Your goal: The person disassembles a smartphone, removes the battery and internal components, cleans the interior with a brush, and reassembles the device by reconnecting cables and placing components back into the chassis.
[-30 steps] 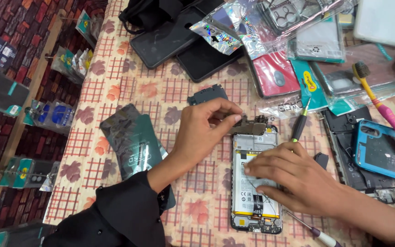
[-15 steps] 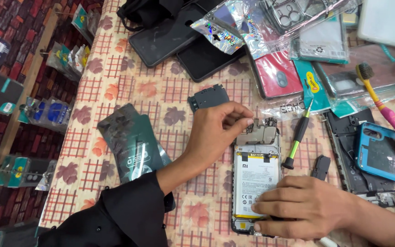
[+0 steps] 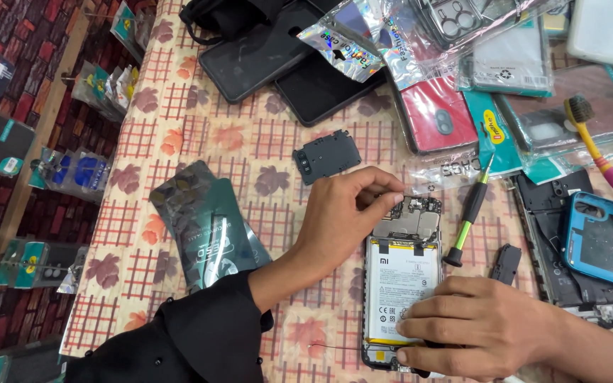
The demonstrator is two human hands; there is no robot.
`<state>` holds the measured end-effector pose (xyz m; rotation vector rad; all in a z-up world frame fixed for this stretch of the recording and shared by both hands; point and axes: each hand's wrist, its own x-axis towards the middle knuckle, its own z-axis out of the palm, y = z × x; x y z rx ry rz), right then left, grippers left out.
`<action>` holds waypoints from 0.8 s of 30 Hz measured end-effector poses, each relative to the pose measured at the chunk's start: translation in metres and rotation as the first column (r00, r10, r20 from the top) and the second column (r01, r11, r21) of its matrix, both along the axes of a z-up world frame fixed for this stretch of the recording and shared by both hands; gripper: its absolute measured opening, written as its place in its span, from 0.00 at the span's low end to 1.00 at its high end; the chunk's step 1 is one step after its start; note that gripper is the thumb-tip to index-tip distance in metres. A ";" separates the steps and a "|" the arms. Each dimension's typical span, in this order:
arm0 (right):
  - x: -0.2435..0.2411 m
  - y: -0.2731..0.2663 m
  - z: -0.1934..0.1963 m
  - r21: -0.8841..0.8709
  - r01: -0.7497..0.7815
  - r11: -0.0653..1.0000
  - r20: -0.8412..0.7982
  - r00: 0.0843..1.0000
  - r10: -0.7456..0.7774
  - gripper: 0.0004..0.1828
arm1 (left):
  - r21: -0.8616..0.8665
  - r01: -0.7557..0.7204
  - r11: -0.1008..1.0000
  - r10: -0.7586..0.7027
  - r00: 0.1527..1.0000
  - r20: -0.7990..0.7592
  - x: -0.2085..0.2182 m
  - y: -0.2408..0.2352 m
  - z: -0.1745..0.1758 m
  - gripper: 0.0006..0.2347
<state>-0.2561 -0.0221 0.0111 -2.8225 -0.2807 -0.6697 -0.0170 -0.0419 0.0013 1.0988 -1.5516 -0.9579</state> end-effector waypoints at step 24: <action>0.002 0.001 0.000 -0.016 0.021 1.000 0.000 1.000 -0.021 0.16 | -0.278 0.224 0.934 -0.039 0.838 0.544 0.019 0.004 0.000 0.10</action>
